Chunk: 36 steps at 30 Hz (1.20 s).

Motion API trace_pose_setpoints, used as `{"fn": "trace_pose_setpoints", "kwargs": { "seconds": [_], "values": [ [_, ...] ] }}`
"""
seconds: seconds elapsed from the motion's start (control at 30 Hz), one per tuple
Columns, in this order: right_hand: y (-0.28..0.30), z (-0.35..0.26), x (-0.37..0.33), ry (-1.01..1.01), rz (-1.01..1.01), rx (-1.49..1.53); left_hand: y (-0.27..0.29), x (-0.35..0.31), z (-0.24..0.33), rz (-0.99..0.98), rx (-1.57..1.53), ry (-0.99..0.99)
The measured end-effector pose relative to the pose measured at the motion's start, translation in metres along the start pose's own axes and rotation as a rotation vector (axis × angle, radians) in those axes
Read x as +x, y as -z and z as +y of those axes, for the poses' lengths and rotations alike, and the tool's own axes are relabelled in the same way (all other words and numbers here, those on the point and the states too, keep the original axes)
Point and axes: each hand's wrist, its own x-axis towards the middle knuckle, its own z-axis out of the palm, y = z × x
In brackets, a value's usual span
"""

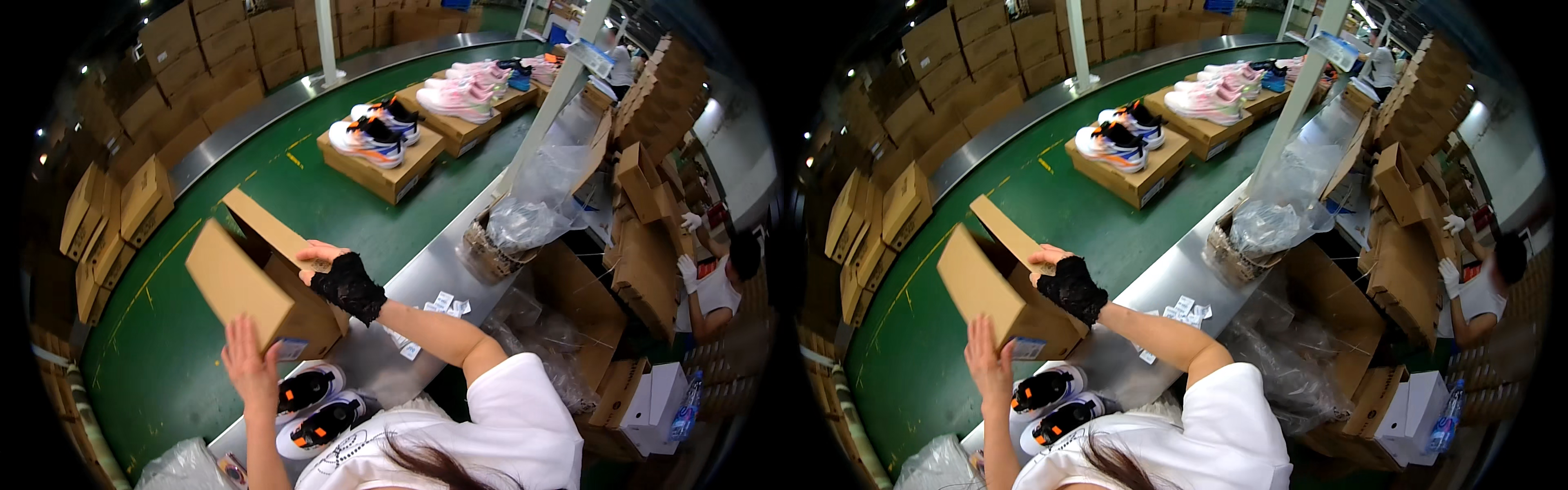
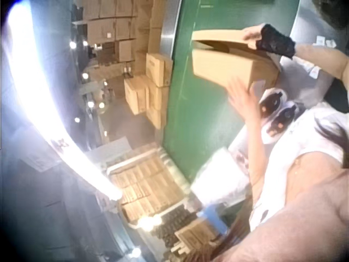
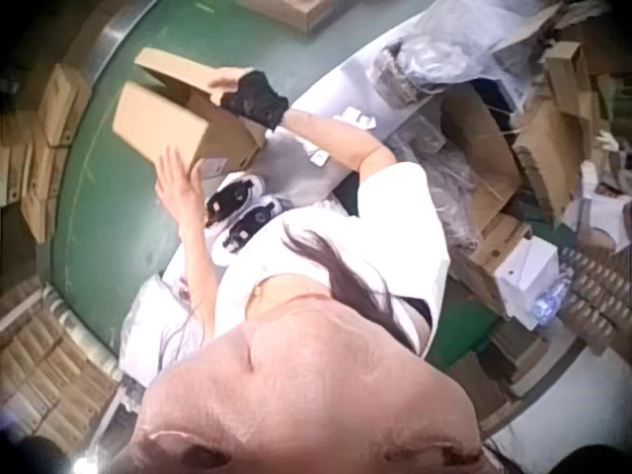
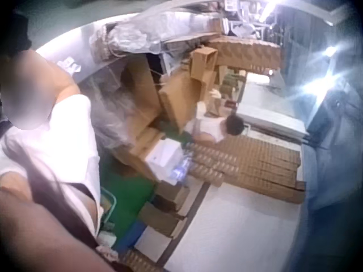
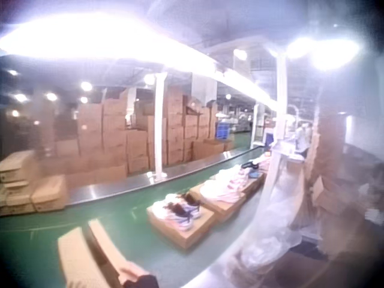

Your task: The person places shoes into cardboard boxes, wraps them in tissue paper, and closes the lids before setting the boxes on a conveyor belt.

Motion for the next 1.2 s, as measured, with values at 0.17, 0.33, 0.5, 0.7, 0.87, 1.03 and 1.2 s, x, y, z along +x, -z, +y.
{"fn": "trace_pose_setpoints", "kwargs": {
  "seconds": [0.17,0.33,0.5,0.7,0.87,1.03,1.2],
  "values": [
    [0.053,-0.032,0.006,-0.1,0.161,0.421,-0.007,-0.054,-0.089,-0.115,-0.134,0.334],
    [0.068,0.055,-0.03,-0.434,0.205,0.661,-0.021,-0.054,-0.067,0.017,0.0,0.13],
    [0.088,0.105,-0.114,-0.306,0.232,-0.651,-0.054,-0.096,-0.097,-0.229,-0.134,0.234],
    [0.091,0.143,-0.192,-0.436,0.079,-0.898,-0.059,-0.092,-0.085,-0.065,-0.404,0.215],
    [0.094,0.163,-0.205,-0.205,0.091,-0.982,-0.066,-0.121,-0.12,-0.032,-0.472,0.442],
    [0.086,0.131,-0.208,-0.332,0.125,-0.894,-0.038,-0.151,-0.108,0.12,-0.535,0.541],
    [0.071,0.147,-0.201,-0.265,0.064,-0.836,-0.041,-0.269,-0.173,0.336,-0.666,0.812]
  ]
}}
